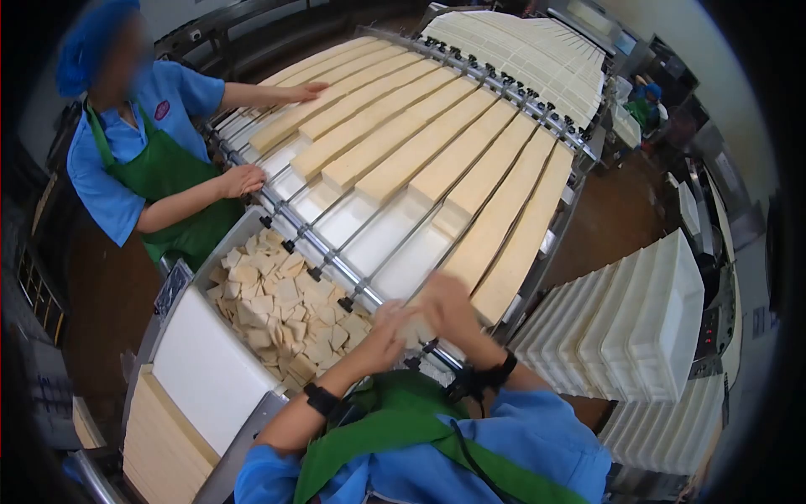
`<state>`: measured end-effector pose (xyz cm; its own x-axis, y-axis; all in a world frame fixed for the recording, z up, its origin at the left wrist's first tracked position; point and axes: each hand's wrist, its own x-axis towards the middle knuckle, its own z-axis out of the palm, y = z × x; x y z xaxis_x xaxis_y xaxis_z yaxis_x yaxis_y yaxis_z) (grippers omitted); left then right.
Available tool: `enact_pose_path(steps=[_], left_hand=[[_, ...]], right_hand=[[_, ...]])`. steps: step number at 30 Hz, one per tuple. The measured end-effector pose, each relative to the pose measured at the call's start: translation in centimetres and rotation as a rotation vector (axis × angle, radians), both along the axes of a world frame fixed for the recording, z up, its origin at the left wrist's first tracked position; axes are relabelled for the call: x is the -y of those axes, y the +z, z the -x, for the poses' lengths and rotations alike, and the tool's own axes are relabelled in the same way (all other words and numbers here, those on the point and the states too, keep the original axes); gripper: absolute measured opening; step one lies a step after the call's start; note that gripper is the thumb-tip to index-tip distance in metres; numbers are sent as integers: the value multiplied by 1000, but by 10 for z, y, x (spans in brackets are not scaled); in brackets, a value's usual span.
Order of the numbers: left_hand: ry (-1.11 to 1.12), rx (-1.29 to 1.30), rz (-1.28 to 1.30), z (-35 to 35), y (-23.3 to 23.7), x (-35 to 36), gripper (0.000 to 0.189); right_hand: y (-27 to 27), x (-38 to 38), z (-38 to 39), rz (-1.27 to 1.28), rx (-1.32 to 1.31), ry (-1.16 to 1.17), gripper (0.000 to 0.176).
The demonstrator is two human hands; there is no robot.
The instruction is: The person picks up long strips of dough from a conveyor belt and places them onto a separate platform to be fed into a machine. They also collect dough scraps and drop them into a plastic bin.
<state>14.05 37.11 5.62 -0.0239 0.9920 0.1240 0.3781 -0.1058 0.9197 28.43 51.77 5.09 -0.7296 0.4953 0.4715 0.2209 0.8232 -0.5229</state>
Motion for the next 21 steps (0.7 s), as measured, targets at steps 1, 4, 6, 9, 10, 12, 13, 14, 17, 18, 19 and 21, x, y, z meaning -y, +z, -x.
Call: enact_pose_path(steps=[1,4,6,9,10,12,13,14,17,18,19,21], left_hand=[[-1,26,7,5,0,1,58],[59,402,149,28,-22,15,68],[147,626,190,43,-7,29,72],[365,628,145,66,-7,60,78],[439,581,114,73,-12,73,80],[581,551,118,78,-13,93,82],[651,570,154,78,-7,104,83],[723,590,190,78,-5,115,84],[810,747,221,83,-24,149,82],[904,661,188,76,-12,151,77],[942,643,195,77,-18,160,74],[1036,609,212,80,-40,184,68]], right_hand=[[15,17,0,-60,13,148,36],[27,36,-4,-271,123,229,28],[28,38,-7,-318,201,197,26],[33,40,-6,-294,283,182,27],[33,43,-5,-312,303,155,27],[33,47,-1,-324,340,127,27],[32,48,1,-317,359,127,26],[30,49,2,-311,378,130,25],[25,46,1,-351,331,110,22],[19,42,0,-332,320,124,22],[18,40,-2,-339,340,70,21],[17,39,-2,-352,377,-22,21]])
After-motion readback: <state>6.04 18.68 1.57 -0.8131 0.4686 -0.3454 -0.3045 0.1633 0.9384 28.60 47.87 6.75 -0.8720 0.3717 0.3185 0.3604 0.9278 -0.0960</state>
